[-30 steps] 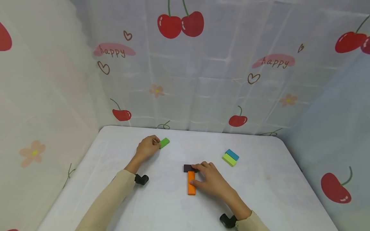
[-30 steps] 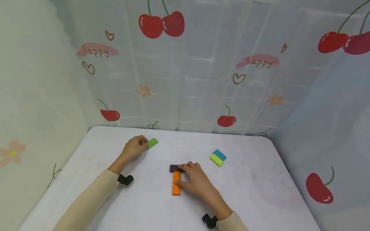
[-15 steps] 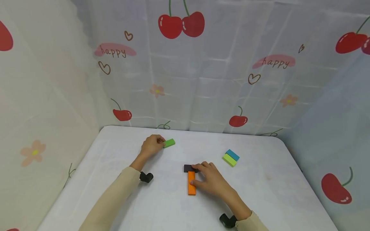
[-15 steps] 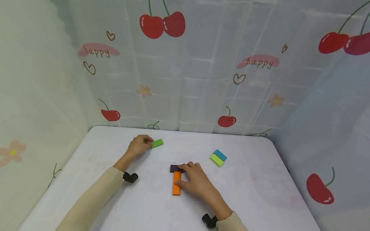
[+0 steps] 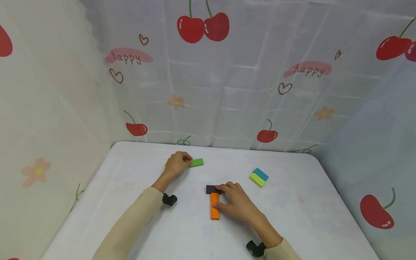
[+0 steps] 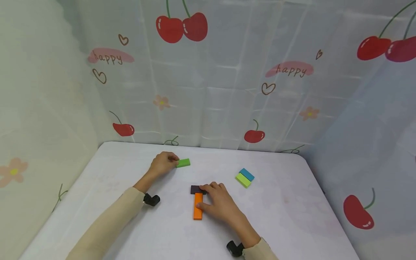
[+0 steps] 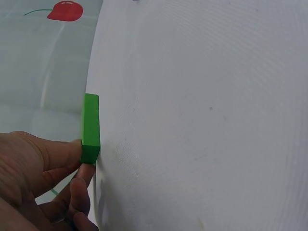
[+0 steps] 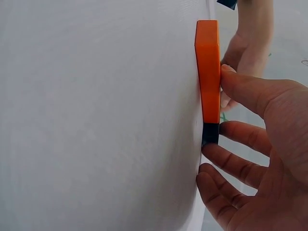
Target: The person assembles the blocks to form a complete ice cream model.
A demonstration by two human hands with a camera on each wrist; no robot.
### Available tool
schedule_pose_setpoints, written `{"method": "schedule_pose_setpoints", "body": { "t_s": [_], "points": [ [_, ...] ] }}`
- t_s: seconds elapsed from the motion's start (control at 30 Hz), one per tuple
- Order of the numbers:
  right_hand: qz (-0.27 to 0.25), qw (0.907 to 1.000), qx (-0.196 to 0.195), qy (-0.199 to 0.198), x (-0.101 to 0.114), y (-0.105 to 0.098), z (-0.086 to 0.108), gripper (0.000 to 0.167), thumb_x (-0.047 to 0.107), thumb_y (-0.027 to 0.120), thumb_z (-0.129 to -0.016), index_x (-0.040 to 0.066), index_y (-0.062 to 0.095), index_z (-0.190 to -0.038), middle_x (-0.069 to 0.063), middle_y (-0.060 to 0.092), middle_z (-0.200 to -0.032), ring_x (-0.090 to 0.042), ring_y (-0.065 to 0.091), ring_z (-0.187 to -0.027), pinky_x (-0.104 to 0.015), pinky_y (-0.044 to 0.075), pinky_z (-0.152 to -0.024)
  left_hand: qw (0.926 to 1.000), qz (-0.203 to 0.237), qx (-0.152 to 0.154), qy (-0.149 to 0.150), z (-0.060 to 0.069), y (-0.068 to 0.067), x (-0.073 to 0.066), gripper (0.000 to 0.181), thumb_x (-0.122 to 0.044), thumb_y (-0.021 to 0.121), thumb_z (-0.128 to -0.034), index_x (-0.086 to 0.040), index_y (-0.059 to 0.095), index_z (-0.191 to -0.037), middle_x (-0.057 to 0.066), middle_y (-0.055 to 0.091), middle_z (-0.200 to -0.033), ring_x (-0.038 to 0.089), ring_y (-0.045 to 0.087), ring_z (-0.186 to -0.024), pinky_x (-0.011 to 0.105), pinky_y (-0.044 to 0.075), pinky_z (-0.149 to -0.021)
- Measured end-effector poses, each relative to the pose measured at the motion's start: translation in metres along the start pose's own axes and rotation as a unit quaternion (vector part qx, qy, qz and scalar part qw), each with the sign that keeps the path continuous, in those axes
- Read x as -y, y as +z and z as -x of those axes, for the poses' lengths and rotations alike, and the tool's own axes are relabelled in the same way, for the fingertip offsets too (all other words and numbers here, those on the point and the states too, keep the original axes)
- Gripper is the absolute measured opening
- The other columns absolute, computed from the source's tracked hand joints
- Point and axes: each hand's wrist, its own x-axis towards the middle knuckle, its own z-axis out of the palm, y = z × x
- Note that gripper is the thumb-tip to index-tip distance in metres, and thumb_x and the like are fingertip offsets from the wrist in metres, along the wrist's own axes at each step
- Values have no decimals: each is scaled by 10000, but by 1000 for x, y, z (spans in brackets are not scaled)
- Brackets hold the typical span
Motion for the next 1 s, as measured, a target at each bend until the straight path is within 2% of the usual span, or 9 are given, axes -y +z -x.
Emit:
{"method": "schedule_pose_setpoints", "body": {
  "t_s": [0.3,0.63,1.0],
  "points": [
    [28,10000,11,42,3,-1,0,593,466,853,-909,246,676,-1430,9,679,-1311,-171,533,-1161,-465,512,-1042,9997,42,146,190,-1,9,-4,141,-234,773,-989,-164,818,-1103,22,807,-1033,199,722,-968,386,531,-845],
    [-81,9999,2,67,5,-2,1,579,427,856,-911,243,677,-1430,5,679,-1312,-179,530,-1167,-467,507,-1052,9981,263,340,447,7,20,-14,124,-218,776,-988,-158,812,-1091,21,791,-1015,188,691,-935,391,532,-852],
    [-24,10000,-1,68,4,-1,1,582,441,857,-910,246,679,-1428,5,677,-1309,-173,528,-1162,-459,507,-1035,9958,251,594,644,13,29,-28,108,-218,770,-993,-171,810,-1080,14,789,-1029,176,681,-919,379,534,-844]
  ]
}}
